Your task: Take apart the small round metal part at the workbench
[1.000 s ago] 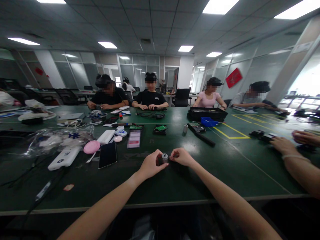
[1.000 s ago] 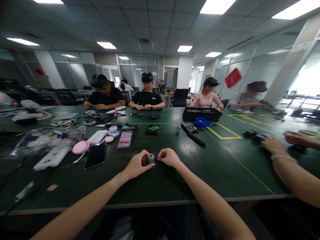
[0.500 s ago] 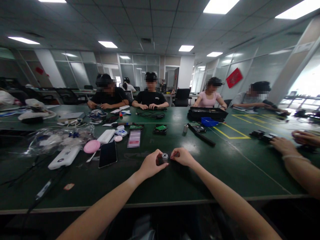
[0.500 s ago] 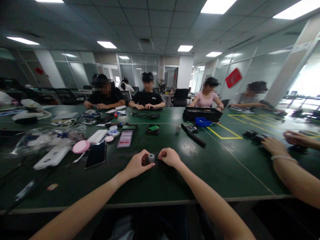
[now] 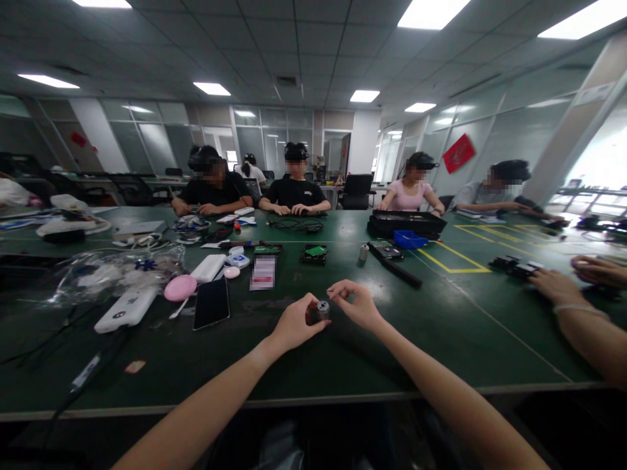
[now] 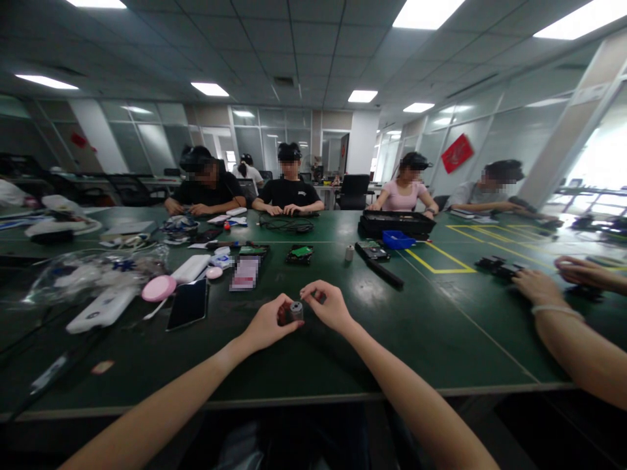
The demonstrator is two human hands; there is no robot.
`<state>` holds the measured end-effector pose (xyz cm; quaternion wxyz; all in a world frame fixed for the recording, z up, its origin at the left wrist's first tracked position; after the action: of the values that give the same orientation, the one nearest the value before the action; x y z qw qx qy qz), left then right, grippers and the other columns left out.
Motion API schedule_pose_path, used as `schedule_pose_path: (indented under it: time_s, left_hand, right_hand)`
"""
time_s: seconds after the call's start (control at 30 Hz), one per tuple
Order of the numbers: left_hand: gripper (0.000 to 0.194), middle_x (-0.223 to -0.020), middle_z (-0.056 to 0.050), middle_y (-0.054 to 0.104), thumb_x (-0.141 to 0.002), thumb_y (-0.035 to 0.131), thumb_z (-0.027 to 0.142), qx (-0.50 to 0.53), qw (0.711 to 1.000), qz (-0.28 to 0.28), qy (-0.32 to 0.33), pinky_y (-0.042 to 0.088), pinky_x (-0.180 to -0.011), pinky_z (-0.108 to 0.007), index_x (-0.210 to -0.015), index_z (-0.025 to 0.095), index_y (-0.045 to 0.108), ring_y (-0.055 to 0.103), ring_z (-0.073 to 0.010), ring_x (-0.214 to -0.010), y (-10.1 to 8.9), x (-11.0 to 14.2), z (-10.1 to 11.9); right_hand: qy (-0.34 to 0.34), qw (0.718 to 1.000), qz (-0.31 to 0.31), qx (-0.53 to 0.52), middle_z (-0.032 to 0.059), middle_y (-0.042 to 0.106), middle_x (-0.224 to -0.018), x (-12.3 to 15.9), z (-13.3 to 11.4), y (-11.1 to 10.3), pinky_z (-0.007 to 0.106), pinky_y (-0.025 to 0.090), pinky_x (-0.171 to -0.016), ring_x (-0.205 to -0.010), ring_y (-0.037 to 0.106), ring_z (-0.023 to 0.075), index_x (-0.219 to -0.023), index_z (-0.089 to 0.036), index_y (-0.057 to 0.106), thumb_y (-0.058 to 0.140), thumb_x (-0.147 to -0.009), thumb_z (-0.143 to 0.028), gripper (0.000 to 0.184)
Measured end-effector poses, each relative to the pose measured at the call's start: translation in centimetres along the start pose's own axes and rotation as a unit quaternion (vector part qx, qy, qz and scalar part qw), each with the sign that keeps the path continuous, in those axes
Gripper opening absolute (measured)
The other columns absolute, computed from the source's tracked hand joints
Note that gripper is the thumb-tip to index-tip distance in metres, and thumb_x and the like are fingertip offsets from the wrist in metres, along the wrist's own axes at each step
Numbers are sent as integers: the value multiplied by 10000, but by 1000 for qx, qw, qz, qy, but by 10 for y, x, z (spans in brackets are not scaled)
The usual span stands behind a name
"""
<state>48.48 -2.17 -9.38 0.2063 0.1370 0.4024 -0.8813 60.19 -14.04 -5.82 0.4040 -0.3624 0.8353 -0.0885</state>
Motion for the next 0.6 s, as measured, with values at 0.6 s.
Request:
schedule_pose_path:
  time_s: [0.6]
  left_hand:
    - [304, -765, 19, 606, -725, 694, 382, 4, 1000, -5, -1, 406, -554, -234, -918, 204, 539, 555, -139, -608, -1, 0, 1]
  right_hand:
    - [-32, 994, -101, -34, 49, 683, -894, 5, -6, 10, 238, 480, -656, -808, 643, 148, -794, -173, 669, 566, -807, -120, 117]
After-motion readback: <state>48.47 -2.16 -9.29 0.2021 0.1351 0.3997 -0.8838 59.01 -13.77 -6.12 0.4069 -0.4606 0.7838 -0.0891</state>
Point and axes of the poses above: each hand's wrist, its own x-axis away from the middle knuckle, its own y-axis out of the palm, z = x × y, the point moved 4 cm from there along -x, towards the middle knuckle
